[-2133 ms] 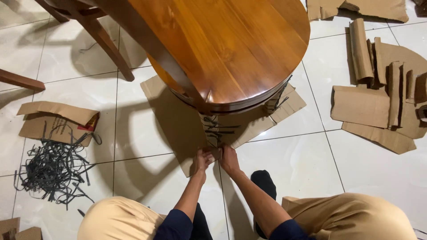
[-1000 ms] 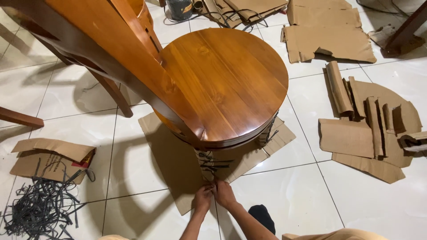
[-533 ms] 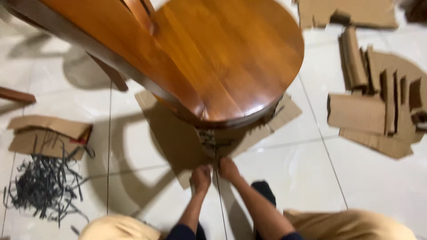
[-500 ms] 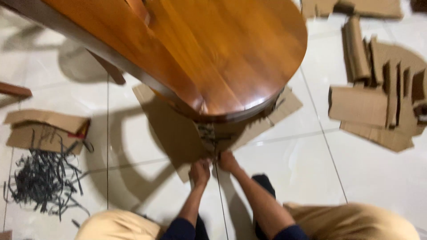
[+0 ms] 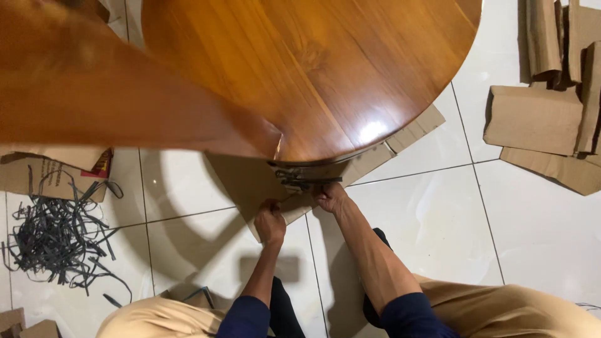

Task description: Wrapping a wooden chair leg with cardboard for protection

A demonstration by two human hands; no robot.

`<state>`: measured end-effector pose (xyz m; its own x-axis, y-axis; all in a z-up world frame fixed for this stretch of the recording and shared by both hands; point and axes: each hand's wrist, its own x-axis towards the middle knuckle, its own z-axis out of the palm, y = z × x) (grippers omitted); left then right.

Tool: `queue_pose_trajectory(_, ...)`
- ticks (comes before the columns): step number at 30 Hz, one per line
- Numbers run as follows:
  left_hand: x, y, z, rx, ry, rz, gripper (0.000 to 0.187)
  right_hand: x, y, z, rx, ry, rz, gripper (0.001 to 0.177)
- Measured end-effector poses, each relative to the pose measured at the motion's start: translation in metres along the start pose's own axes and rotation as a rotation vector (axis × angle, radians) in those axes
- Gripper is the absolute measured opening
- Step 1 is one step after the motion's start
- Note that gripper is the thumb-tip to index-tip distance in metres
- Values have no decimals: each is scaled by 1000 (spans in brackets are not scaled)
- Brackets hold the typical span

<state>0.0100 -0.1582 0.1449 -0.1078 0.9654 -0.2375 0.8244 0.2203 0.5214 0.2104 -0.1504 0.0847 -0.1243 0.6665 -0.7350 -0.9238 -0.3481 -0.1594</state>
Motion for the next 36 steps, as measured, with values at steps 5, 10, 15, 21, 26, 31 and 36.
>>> queue_pose_trajectory(5, 4, -11, 10, -59, 15, 111, 17, -36, -5, 34, -344, 146, -156, 21)
queue_pose_trajectory(10, -1, 48, -31, 180, 279, 579, 13, -23, -5, 17, -526, 166, -172, 15)
queue_pose_trajectory(15, -6, 64, -39, 159, 378, 762, 27, -23, -11, 25, -591, 220, -151, 22)
queue_pose_trajectory(21, 1, 49, -5, 114, 50, 607, 19, -28, -14, 19, -599, 19, -238, 24)
queue_pose_trajectory(26, 25, 2, 71, 228, 195, 574, 30, -29, -8, 15, -578, 171, -209, 21)
queue_pose_trajectory(31, 52, -30, 148, 190, -71, -54, 28, -65, 8, 37, -556, 309, -233, 23)
queue_pose_trajectory(36, 39, -1, 123, 206, -344, -604, 95, -87, 30, 28, -600, 348, -164, 20)
